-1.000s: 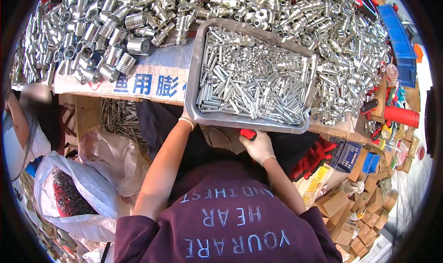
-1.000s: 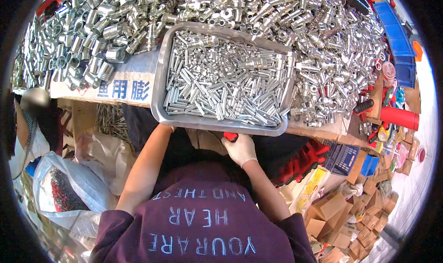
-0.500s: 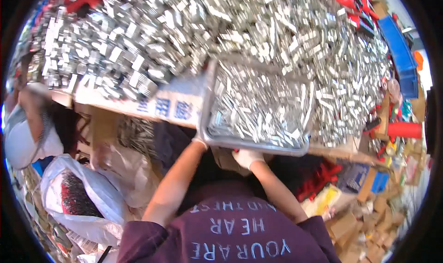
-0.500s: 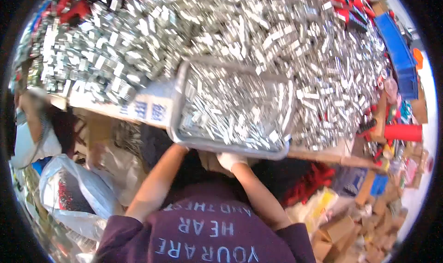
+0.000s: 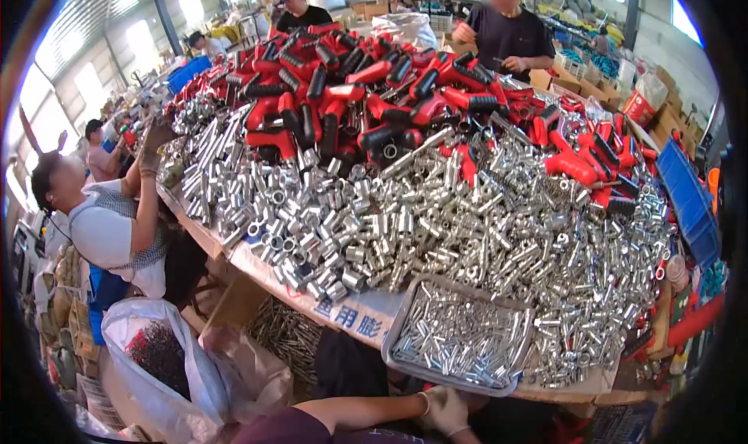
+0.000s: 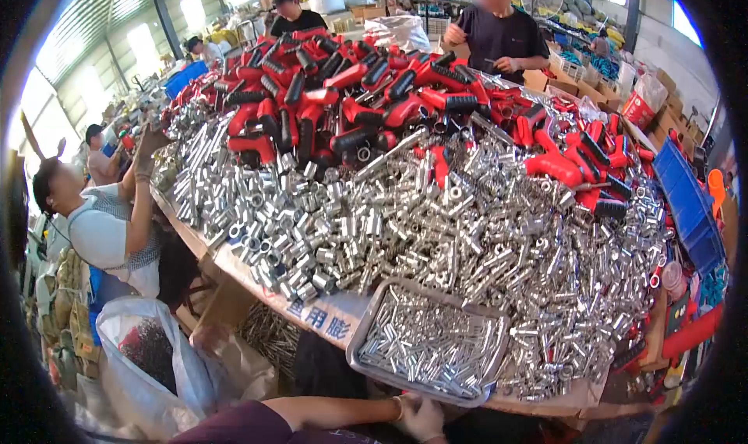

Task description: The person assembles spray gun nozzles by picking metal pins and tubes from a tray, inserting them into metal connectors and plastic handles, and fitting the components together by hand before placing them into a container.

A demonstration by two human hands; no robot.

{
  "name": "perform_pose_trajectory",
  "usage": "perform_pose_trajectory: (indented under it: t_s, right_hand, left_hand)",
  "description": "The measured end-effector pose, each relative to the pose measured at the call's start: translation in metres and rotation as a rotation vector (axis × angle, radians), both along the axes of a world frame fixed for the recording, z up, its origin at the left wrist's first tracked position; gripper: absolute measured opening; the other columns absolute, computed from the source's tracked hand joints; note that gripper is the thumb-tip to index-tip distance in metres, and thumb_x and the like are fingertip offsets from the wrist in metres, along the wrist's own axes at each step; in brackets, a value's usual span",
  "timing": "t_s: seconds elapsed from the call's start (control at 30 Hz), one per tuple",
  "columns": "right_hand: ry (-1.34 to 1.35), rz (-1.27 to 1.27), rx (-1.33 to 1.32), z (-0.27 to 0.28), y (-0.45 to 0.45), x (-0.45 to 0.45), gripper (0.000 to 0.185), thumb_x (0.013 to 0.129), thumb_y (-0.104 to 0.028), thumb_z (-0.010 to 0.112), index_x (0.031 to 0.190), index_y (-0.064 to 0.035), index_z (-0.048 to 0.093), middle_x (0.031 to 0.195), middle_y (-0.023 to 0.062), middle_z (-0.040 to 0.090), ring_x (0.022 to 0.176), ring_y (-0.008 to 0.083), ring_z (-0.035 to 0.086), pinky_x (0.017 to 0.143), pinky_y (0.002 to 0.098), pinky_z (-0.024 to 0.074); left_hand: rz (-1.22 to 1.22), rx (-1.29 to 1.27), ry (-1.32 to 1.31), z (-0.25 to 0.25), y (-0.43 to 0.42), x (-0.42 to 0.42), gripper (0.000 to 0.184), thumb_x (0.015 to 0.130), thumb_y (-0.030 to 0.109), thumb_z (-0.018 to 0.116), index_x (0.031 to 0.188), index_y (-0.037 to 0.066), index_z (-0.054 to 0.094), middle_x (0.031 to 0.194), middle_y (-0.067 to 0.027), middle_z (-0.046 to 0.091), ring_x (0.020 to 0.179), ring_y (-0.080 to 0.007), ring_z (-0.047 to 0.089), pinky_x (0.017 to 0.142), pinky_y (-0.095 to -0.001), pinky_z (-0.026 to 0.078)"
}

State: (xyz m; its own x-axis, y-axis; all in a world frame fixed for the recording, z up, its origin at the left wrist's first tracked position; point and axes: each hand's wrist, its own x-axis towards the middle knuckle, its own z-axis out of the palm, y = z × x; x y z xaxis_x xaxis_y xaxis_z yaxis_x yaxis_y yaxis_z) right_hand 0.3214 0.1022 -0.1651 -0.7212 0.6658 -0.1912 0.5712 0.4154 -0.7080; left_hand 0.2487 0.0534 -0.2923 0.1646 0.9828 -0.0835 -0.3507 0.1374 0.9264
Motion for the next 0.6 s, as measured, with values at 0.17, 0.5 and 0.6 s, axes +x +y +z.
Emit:
perform_pose_trajectory:
  t_s: [0.17,0.5,0.6]
  right_hand:
    - [-0.028,-0.004,0.114,-0.012,-0.018,-0.014,0.046,0.087,-0.046,0.063,0.111,-0.0077,0.068,0.103,0.0196,0.07,0.094,0.0393,0.065,0.089,0.0479,0.0476]
    - [0.171,0.265,0.365,0.064,0.011,-0.031,0.032,0.081,-0.019,0.077,0.107,-0.0008,0.07,0.094,0.0153,0.07,0.084,0.0305,0.067,0.08,0.0449,0.0521]
    - [-0.133,0.275,0.054,0.053,0.016,-0.036,0.045,0.083,-0.021,0.072,0.122,-0.0003,0.065,0.105,0.0162,0.07,0.092,0.0333,0.065,0.087,0.0472,0.0497]
  left_hand:
    - [-0.064,-0.135,0.145,0.011,-0.011,-0.013,0.042,0.08,0.049,0.063,0.086,0.009,0.072,0.095,-0.0198,0.069,0.096,-0.0347,0.065,0.085,-0.0437,0.052]
    - [-0.148,-0.198,0.514,0.03,0.004,-0.029,0.043,0.081,0.05,0.061,0.085,0.008,0.072,0.094,-0.0195,0.07,0.094,-0.035,0.067,0.084,-0.044,0.052]
    - [-0.212,-0.256,0.592,0.033,-0.002,-0.028,0.044,0.082,0.05,0.06,0.085,0.008,0.072,0.093,-0.0194,0.07,0.093,-0.0351,0.067,0.083,-0.0441,0.053]
